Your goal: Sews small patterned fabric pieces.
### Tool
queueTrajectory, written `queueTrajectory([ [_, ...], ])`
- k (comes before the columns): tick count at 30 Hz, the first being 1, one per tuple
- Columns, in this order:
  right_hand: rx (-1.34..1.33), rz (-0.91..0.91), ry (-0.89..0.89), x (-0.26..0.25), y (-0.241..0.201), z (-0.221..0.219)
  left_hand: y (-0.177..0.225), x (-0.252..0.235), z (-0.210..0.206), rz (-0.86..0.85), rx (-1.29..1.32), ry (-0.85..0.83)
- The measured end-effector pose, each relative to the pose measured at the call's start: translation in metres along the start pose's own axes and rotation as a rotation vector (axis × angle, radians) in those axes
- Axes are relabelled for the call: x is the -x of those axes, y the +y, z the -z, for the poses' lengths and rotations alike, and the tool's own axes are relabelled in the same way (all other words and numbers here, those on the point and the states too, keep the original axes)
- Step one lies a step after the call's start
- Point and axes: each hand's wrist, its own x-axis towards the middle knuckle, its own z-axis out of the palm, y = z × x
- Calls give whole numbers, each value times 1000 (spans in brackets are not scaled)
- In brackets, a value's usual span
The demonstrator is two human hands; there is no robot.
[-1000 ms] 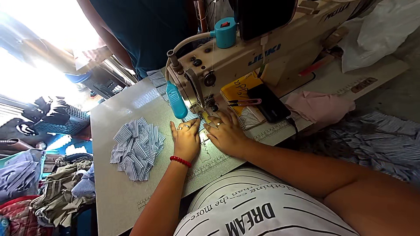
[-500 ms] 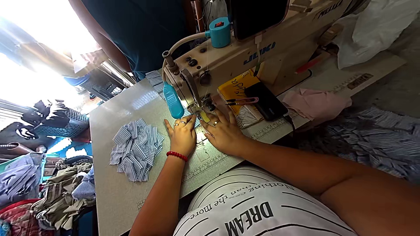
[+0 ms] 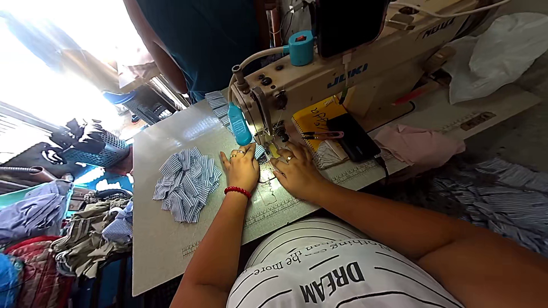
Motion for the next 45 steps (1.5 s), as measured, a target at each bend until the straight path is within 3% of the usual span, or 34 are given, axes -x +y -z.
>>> queueTrajectory([
  [2,-18,18,40,2,2,-2,-3,6,2,1,94,26],
  [5,-36,67,109,2,7,-6,-22,30,13,5,216,238],
  [8,-43,97,142,0,7,-7,-56,59,38,116,135,385],
  [14,-81,111,160,0,5,-9,-92,83,68,266,58,472],
  [18,-103,105,202,2,6,-9,-103,119,82,268,197,416],
  [23,-100,116,188,3,6,-9,-91,155,52,207,4,365],
  [30,-100,108,191,4,5,-8,-75,124,49,265,-135,353],
  [33,-140,134,250,8,7,-6,-73,125,62,348,-9,393],
  [36,-273,230,319,12,-1,2,-60,131,86,440,358,470],
  [39,-505,322,318,14,-31,12,-45,136,95,315,691,531],
  [43,-1160,142,-120,8,-75,36,-12,131,85,102,914,515],
  [45,-1395,16,-203,5,-85,37,1,127,77,91,1027,514],
])
